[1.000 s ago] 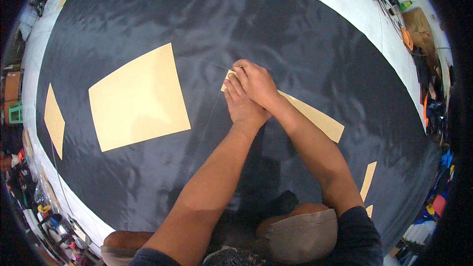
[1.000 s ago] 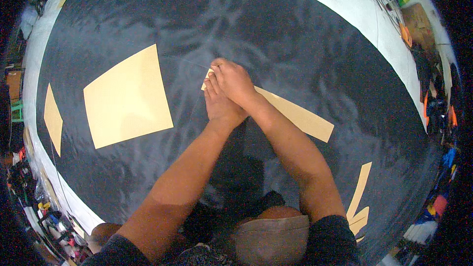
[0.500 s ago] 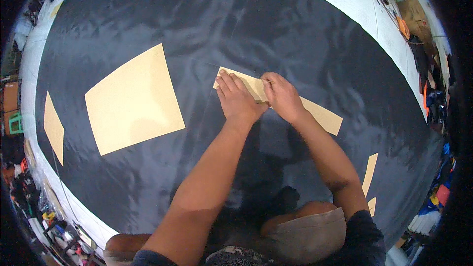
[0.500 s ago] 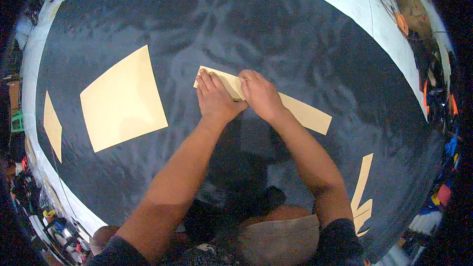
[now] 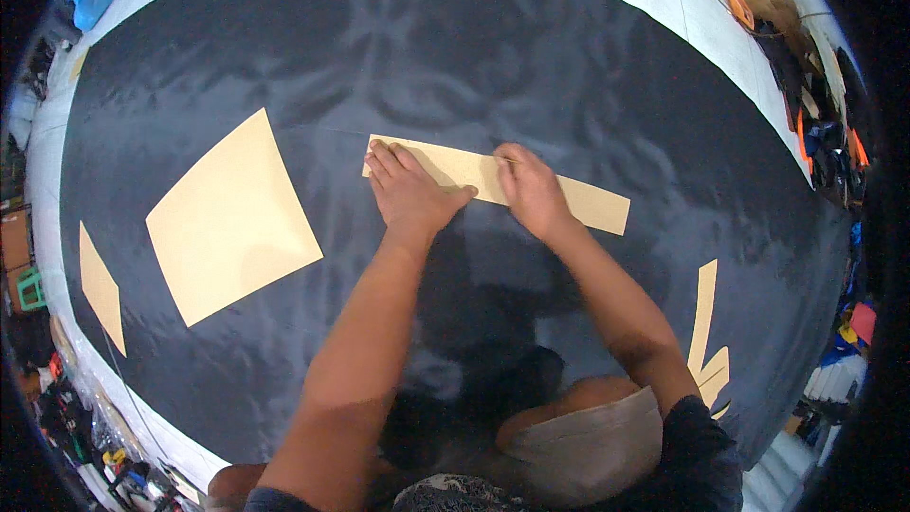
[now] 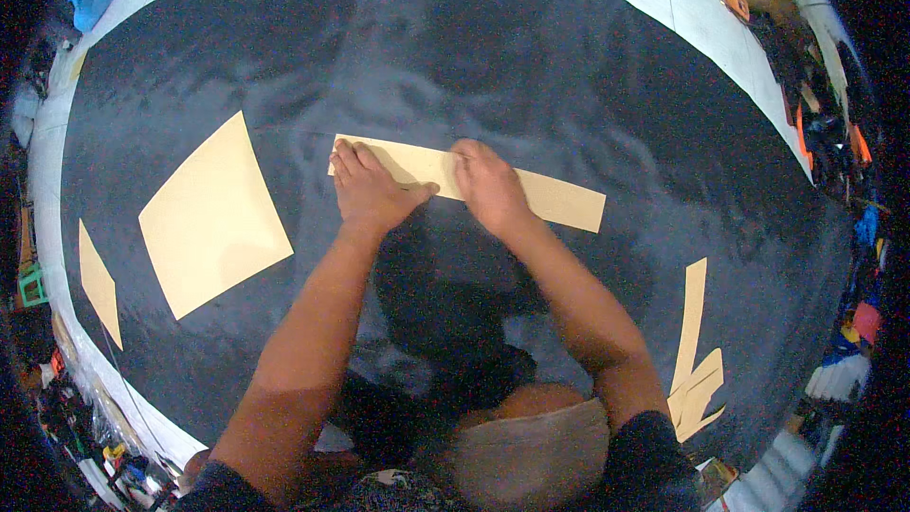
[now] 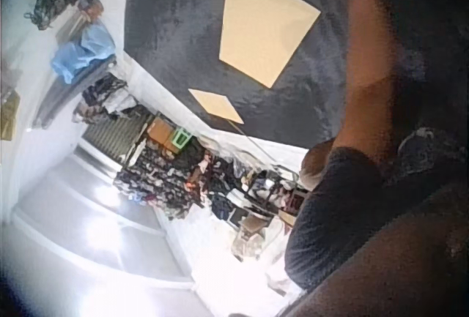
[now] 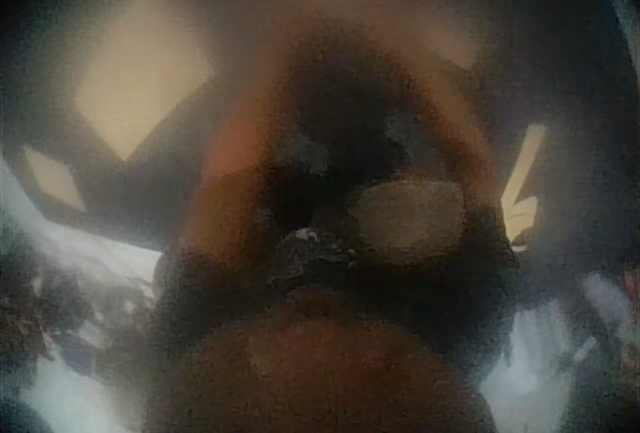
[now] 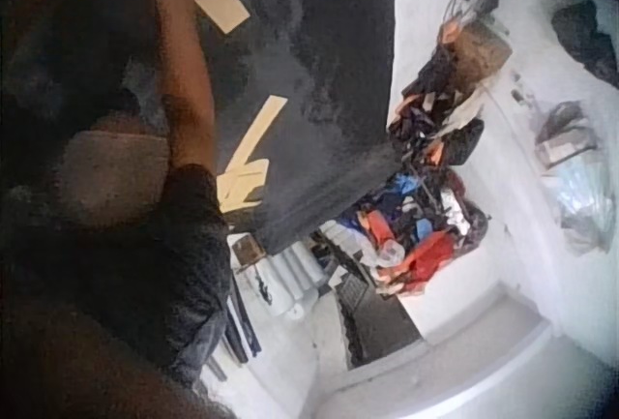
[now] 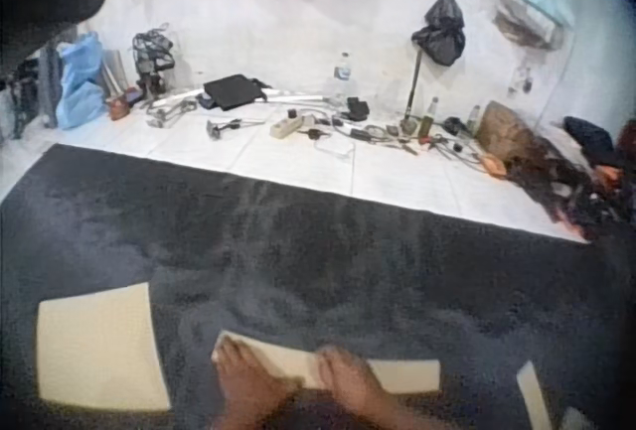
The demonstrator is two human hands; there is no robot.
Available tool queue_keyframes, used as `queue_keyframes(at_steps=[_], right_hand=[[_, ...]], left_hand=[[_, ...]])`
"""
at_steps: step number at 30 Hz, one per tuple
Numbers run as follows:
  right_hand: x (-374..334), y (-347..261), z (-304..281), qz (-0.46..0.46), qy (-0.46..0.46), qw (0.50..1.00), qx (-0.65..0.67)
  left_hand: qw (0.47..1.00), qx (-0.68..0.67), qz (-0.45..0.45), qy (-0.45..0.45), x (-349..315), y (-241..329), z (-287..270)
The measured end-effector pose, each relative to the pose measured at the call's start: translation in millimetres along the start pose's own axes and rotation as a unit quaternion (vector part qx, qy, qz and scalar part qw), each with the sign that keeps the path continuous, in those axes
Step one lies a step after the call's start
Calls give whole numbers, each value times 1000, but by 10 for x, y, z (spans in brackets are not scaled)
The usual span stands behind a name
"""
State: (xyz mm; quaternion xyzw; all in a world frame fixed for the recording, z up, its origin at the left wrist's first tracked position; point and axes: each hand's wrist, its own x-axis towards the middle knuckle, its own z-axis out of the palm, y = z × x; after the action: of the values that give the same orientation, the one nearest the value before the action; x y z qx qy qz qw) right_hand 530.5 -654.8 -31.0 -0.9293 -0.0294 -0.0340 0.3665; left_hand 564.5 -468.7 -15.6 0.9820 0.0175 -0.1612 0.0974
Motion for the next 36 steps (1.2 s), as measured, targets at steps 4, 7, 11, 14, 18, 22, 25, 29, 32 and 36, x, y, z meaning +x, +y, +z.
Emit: queue_keyframes(at_steps=[4, 7, 11, 14, 18, 22, 25, 29, 32, 36], right_hand=[[-255, 138, -311, 79, -2, 997, 22], [-269, 217, -257, 53, 19, 998, -1], [-150, 52, -255, 73, -16, 997, -6], [-283, 210, -332, 69, 0, 998, -7], [-633, 560, -603, 110, 65, 991, -27], [-665, 542, -673, 129, 51, 990, -10], [-599, 490, -578, 100, 50, 994, 0], [-567, 465, -569, 99, 43, 994, 4], [-645, 541, -660, 120, 48, 991, 14], [-702, 662, -704, 106, 68, 992, 16]], left_hand=[[1000, -6, 11, 14, 8, -76, 3], [1000, -2, 1, -8, 7, 10, 4], [1000, 12, -7, -11, 5, 14, -5], [1000, 20, 5, 15, 18, -28, 18], [999, -11, 24, 32, 14, -42, 69], [999, -5, 30, 45, 23, -87, 104], [1000, -6, 8, 15, 29, -58, 30], [1000, -12, -3, -5, 19, -40, -28], [1000, -7, 1, -4, -6, 5, -15], [999, 22, 14, 18, 48, -40, 101]])
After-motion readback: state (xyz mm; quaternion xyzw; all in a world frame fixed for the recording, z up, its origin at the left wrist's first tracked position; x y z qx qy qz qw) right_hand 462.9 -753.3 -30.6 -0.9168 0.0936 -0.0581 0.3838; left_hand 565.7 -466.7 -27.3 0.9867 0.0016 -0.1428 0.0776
